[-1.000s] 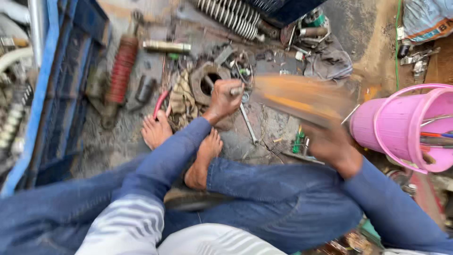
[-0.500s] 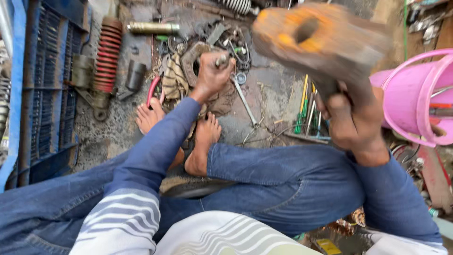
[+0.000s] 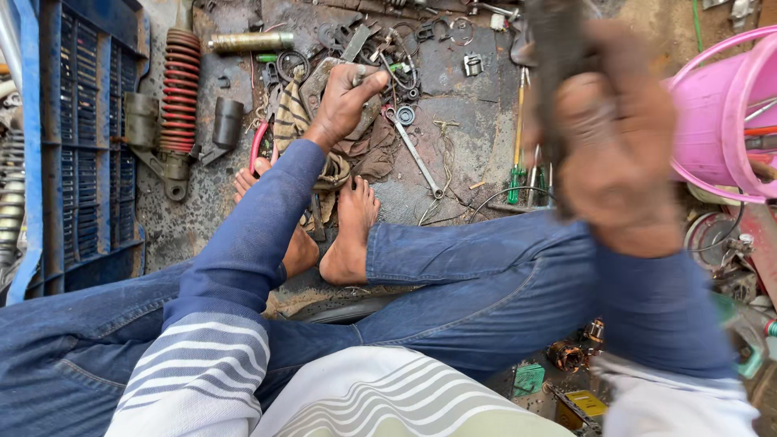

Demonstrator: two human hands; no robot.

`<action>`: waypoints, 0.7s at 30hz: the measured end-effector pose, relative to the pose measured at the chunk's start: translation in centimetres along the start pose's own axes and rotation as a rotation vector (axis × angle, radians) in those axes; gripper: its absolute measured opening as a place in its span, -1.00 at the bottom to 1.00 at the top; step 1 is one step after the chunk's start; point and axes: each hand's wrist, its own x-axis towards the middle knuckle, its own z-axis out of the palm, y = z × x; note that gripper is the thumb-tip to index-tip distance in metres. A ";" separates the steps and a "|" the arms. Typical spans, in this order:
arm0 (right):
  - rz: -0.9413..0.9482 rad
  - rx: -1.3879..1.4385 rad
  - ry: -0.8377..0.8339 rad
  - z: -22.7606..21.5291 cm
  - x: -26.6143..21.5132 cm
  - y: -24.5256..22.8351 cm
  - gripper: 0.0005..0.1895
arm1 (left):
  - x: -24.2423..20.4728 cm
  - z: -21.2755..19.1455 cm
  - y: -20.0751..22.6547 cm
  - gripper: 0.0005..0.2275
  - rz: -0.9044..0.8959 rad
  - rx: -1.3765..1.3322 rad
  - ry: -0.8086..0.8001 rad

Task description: The person is sitting on the floor in a workshop, using a hammer and a metal rod to work on a mechanical part. They repeatedly strike the part with the hammer while holding it in place with the rod.

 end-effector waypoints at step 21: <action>-0.057 0.413 0.316 -3.3 -15.0 -5.4 -0.46 | 0.2 1.1 -1.9 -0.64 -0.177 0.123 0.285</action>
